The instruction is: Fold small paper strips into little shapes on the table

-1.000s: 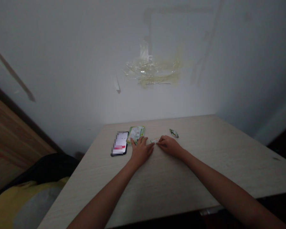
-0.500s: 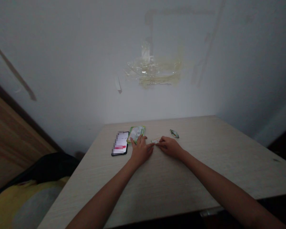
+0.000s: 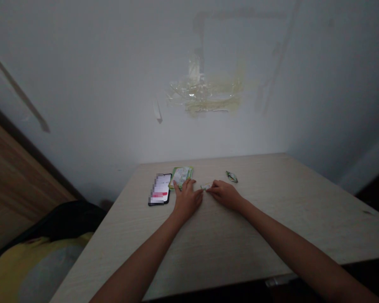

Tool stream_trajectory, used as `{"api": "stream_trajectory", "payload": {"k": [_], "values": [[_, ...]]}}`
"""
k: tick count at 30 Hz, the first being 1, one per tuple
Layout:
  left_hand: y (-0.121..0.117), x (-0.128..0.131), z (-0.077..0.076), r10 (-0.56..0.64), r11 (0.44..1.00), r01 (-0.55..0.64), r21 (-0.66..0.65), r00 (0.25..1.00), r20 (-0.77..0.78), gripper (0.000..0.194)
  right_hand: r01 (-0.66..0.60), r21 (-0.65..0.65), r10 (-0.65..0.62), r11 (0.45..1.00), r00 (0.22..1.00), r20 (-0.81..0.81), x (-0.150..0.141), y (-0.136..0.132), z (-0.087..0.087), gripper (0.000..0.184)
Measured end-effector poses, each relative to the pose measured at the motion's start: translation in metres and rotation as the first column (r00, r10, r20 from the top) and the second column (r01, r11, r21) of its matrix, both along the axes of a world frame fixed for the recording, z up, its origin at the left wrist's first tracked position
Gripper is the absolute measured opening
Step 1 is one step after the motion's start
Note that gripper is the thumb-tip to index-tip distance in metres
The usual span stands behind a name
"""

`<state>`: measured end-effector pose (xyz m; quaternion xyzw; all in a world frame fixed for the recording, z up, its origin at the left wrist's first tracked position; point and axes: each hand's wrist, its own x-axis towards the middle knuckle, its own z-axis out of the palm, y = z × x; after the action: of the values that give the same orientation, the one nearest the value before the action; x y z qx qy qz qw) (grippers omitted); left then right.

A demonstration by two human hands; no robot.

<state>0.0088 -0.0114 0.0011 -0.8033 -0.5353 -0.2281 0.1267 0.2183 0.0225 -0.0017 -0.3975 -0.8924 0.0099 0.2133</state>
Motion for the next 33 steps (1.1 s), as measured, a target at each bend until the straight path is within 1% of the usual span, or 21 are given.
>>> {"api": "stream_trajectory", "payload": {"k": [4,9,12,19,26,33], "values": [[0.001,0.0,-0.002,0.005,1.0,-0.005,-0.009,1.0,-0.017,0.025,0.0,0.004,0.0,1.0,1.0,0.007,0.001,0.001,-0.001,0.025],[0.004,-0.001,-0.005,0.028,1.0,-0.028,-0.01,0.999,-0.025,0.026,-0.027,-0.011,0.027,1.0,0.999,-0.032,0.002,0.001,-0.002,0.025],[0.004,0.0,-0.003,0.043,0.999,-0.043,-0.003,0.999,-0.025,0.026,-0.027,-0.017,0.027,0.999,0.999,-0.039,0.002,0.001,-0.002,0.024],[-0.001,0.003,0.005,0.029,0.999,-0.027,0.026,0.998,-0.051,0.025,-0.027,-0.003,0.027,1.0,0.999,-0.039,0.0,0.003,-0.003,0.024],[0.0,0.002,0.005,0.069,0.998,-0.069,0.005,0.997,-0.035,0.027,-0.022,-0.014,0.021,1.0,0.999,-0.038,0.0,0.006,-0.006,0.024],[0.0,0.001,0.002,0.031,0.999,-0.03,0.023,0.998,-0.051,0.027,-0.016,-0.006,0.015,1.0,0.998,-0.062,-0.001,0.003,-0.007,0.024]]}}
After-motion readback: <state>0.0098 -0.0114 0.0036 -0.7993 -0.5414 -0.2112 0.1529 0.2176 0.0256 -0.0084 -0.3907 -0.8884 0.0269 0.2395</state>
